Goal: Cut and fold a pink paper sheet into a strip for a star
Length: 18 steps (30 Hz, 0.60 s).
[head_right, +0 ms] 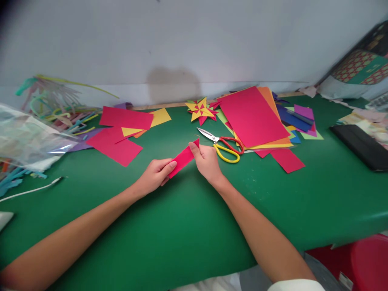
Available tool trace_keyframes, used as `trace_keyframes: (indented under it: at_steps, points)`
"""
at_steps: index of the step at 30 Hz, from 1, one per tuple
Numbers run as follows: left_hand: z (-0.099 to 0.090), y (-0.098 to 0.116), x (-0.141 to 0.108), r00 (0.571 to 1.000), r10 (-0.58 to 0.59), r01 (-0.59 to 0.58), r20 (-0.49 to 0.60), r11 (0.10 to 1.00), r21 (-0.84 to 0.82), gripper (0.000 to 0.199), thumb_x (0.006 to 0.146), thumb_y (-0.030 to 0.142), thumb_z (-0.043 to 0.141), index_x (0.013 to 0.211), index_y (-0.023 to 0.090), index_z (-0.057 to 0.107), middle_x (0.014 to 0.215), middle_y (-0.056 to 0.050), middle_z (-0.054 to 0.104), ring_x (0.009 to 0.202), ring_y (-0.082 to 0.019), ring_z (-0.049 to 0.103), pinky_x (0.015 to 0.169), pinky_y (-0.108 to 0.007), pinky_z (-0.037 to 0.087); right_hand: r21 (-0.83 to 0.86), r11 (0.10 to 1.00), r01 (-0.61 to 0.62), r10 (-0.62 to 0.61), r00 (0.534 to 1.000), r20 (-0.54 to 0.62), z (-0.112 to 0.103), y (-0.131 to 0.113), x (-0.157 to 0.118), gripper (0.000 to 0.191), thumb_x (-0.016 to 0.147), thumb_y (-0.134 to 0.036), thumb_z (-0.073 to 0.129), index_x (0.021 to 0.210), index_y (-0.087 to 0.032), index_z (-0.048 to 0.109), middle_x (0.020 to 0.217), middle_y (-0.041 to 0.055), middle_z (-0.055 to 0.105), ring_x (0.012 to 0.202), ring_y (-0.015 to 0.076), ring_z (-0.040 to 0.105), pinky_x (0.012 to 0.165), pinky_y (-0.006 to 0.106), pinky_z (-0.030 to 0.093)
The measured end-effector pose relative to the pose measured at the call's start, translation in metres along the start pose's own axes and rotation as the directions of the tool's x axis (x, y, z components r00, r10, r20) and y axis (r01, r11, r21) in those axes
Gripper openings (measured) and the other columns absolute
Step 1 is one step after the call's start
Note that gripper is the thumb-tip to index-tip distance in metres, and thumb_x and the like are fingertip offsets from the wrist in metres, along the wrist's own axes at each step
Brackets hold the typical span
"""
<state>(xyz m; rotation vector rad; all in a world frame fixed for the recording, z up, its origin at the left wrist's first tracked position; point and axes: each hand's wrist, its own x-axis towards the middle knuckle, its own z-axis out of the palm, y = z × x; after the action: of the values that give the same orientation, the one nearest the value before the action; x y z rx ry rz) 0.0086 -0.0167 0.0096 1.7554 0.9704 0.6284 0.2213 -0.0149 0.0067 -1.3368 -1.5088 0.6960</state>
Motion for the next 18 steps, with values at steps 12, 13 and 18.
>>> trace_keyframes:
  at_steps: [12,13,18]
  points:
    - [-0.0029,-0.0044,-0.0024,0.999,0.019,-0.019,-0.029,1.0,-0.023,0.055,0.108,0.055,0.049,0.068,0.018,0.055,0.052,0.005,0.051,0.052,-0.01,0.047,0.056,-0.024,0.034,0.077,0.994,-0.077,0.076,0.997,0.014,-0.0025,0.0083,0.0006,0.068,0.098,-0.078,0.049,0.058,-0.024,0.039,0.051,-0.0025,0.039,0.049,0.0123,0.035,0.048,0.03,0.025]
    - [-0.003,-0.0047,-0.0017,0.999,0.024,-0.025,-0.035,0.999,-0.022,0.055,0.107,0.055,0.05,0.067,0.018,0.056,0.052,0.005,0.051,0.052,-0.01,0.047,0.056,-0.024,0.034,0.07,0.995,-0.071,0.07,0.997,0.014,-0.003,0.008,0.001,0.069,0.098,-0.079,0.049,0.057,-0.024,0.039,0.051,-0.0025,0.039,0.049,0.0123,0.035,0.048,0.03,0.025]
    - [-0.0035,-0.0065,-0.0004,0.997,0.036,-0.037,-0.064,0.999,-0.012,0.055,0.107,0.054,0.051,0.066,0.018,0.056,0.051,0.004,0.053,0.051,-0.01,0.046,0.056,-0.024,0.034,0.054,0.997,-0.05,0.049,0.999,0.003,-0.0039,0.0073,0.0013,0.068,0.1,-0.076,0.048,0.057,-0.024,0.04,0.051,-0.0025,0.039,0.049,0.0119,0.035,0.048,0.03,0.025]
